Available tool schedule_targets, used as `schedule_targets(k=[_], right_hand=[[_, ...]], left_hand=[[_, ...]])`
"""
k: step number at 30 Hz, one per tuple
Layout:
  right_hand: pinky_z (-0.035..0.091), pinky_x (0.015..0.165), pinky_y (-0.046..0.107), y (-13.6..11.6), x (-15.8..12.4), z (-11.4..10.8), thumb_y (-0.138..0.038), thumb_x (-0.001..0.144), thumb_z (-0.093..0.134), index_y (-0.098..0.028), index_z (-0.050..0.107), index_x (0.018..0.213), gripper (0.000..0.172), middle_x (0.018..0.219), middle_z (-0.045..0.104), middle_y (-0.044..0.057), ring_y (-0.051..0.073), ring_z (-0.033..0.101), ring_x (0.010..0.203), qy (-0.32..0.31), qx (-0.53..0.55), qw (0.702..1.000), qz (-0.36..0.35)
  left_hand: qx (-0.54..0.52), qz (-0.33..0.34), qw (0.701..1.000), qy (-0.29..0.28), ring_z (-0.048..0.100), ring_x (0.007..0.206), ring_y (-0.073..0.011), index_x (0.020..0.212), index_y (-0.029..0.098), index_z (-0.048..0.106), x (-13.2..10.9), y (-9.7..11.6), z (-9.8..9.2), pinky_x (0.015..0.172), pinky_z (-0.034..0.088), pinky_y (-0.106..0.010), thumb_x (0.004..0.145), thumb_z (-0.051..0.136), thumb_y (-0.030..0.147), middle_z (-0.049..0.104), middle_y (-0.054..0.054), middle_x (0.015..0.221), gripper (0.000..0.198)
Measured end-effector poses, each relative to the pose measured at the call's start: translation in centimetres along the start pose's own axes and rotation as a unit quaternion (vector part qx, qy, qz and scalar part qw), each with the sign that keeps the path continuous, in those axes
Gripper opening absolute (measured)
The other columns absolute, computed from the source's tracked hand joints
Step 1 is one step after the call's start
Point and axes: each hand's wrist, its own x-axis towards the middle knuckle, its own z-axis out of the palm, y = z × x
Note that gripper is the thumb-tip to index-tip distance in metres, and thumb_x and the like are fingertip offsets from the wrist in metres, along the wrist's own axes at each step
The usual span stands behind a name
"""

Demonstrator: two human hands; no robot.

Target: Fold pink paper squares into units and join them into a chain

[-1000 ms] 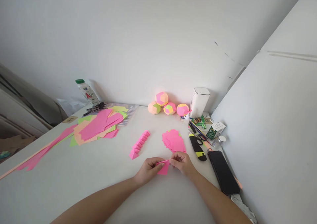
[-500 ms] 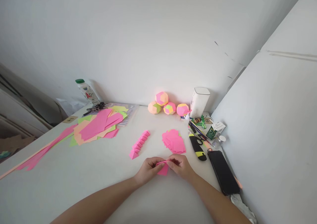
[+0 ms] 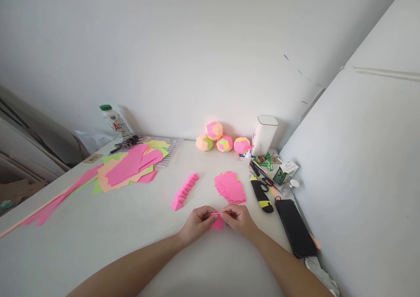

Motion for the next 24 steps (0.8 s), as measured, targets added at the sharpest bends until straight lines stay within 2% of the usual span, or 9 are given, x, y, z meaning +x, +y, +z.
schedule_targets(k=[11, 24], right_hand=[[0.049, 0.049, 0.025, 0.2, 0.0, 0.0, -0.034, 0.081, 0.061, -0.018, 0.07, 0.081, 0.018, 0.062, 0.063, 0.001, 0.014, 0.059, 0.05, 0.006, 0.014, 1.0, -0.024], [0.048, 0.048, 0.025, -0.6, 0.0, 0.0, -0.035, 0.08, 0.062, -0.018, 0.071, 0.08, 0.019, 0.058, 0.064, 0.001, 0.014, 0.06, 0.049, 0.0, 0.001, 1.0, 0.0]], left_hand=[[-0.004, -0.014, 1.0, 0.015, 0.039, 0.046, -0.0083, 0.075, 0.012, 0.062, 0.0, -0.2, -0.1, 0.045, 0.031, -0.021, 0.076, 0.058, 0.05, 0.047, 0.004, 0.05, 0.038], [-0.024, -0.008, 1.0, 0.008, 0.035, 0.046, -0.0078, 0.071, 0.013, 0.061, 0.1, -0.9, -0.2, 0.045, 0.027, -0.021, 0.077, 0.058, 0.05, 0.048, 0.003, 0.051, 0.038]])
